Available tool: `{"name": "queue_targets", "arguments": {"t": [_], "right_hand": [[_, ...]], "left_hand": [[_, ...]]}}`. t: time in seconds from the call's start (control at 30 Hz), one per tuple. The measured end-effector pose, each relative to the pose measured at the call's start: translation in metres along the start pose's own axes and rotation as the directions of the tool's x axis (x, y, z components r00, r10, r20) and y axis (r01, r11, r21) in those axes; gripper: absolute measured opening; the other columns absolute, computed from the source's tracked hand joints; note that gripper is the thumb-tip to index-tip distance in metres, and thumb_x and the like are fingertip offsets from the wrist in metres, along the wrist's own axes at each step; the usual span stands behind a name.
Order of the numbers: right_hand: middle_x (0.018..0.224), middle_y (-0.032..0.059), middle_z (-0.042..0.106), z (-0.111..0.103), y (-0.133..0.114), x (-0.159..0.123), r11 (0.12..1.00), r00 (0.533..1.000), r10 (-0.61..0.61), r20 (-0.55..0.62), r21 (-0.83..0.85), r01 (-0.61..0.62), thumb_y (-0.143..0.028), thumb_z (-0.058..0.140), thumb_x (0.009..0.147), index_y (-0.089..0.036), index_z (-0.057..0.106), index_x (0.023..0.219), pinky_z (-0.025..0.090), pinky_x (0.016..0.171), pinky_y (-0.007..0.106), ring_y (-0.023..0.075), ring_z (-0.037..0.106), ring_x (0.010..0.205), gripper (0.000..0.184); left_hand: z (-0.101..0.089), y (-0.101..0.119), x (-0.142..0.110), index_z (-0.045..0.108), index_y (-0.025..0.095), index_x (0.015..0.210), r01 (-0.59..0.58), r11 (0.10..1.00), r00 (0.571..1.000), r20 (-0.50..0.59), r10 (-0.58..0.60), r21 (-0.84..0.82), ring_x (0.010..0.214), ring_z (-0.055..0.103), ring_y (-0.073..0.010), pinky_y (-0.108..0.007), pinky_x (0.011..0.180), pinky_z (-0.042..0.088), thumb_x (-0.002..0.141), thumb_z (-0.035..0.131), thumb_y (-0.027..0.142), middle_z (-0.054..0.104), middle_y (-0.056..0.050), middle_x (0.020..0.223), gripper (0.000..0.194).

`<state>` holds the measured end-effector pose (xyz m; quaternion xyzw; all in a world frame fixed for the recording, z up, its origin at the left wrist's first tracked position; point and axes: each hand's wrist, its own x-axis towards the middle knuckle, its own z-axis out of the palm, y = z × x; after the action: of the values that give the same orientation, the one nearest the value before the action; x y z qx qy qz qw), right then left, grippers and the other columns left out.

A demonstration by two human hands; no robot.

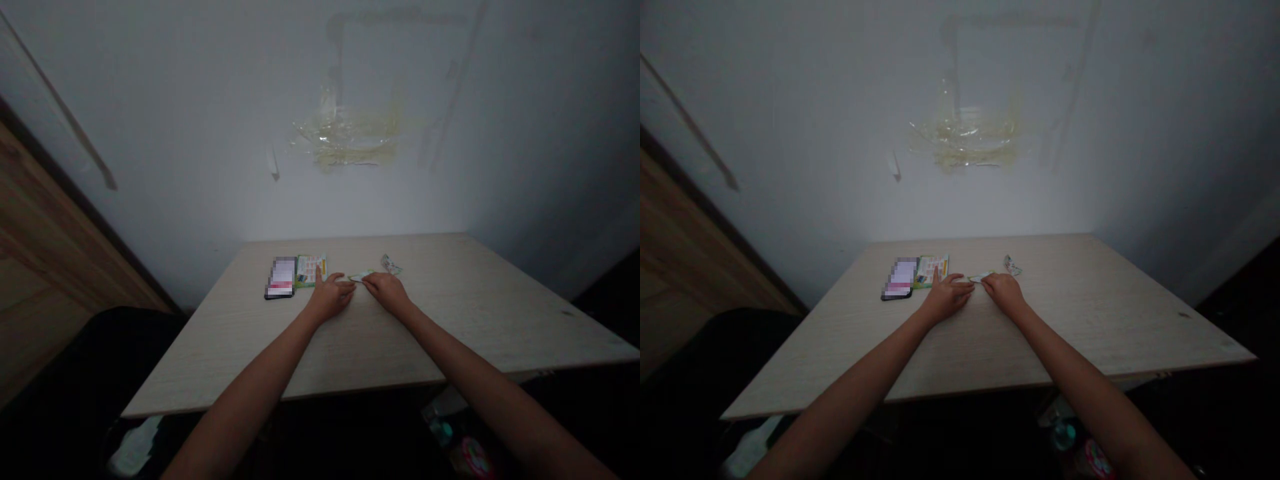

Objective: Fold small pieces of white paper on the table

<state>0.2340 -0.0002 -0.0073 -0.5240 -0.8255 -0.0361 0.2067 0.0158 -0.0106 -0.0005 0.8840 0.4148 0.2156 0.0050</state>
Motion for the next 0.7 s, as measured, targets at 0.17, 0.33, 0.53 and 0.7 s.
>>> {"name": "queue_targets", "arguments": {"t": [0.17,0.33,0.53,0.7], "right_hand": [[0.108,0.009,0.074,0.0,-0.0006,0.0004,0.999,1.0,-0.029,0.0,-0.016,0.029,-0.031,0.048,0.099,-0.021,0.073,0.11,0.048,0.091,0.031,0.0211,0.068,0.1,0.029],[0.11,0.0093,0.073,-0.001,-0.0036,-0.0017,0.997,0.999,-0.054,-0.003,-0.051,0.054,-0.028,0.05,0.097,-0.021,0.072,0.115,0.047,0.092,0.033,0.0219,0.067,0.1,0.029],[0.116,0.0094,0.071,-0.0014,-0.0036,-0.0059,0.992,0.994,-0.109,0.024,-0.066,0.11,-0.026,0.05,0.096,-0.023,0.069,0.122,0.046,0.096,0.035,0.0225,0.064,0.104,0.032],[0.118,0.0097,0.07,-0.0003,-0.0017,-0.0061,0.991,0.993,-0.113,0.044,-0.066,0.116,-0.024,0.052,0.095,-0.022,0.07,0.121,0.045,0.097,0.037,0.0236,0.062,0.105,0.032]], "left_hand": [[-0.0029,0.0024,0.0002,0.067,0.042,0.119,0.003,1.0,1.0,0.006,-0.003,0.022,0.134,0.047,-0.0266,-0.069,0.113,-0.014,0.095,0.051,0.035,0.068,0.005,0.128,0.03],[0.0004,0.0011,-0.0003,0.068,0.042,0.119,-0.012,0.999,1.0,-0.012,0.012,0.039,0.133,0.047,-0.028,-0.07,0.112,-0.017,0.095,0.051,0.035,0.069,0.006,0.127,0.03],[0.0002,0.0016,-0.002,0.068,0.041,0.119,-0.015,0.999,1.0,-0.026,0.016,0.048,0.134,0.046,-0.0288,-0.07,0.112,-0.017,0.096,0.049,0.037,0.07,0.005,0.125,0.03],[-0.0009,0.0031,-0.0021,0.067,0.04,0.121,0.009,0.998,1.0,-0.012,-0.009,0.063,0.136,0.044,-0.0284,-0.069,0.113,-0.017,0.097,0.047,0.038,0.07,0.005,0.126,0.031]]}}
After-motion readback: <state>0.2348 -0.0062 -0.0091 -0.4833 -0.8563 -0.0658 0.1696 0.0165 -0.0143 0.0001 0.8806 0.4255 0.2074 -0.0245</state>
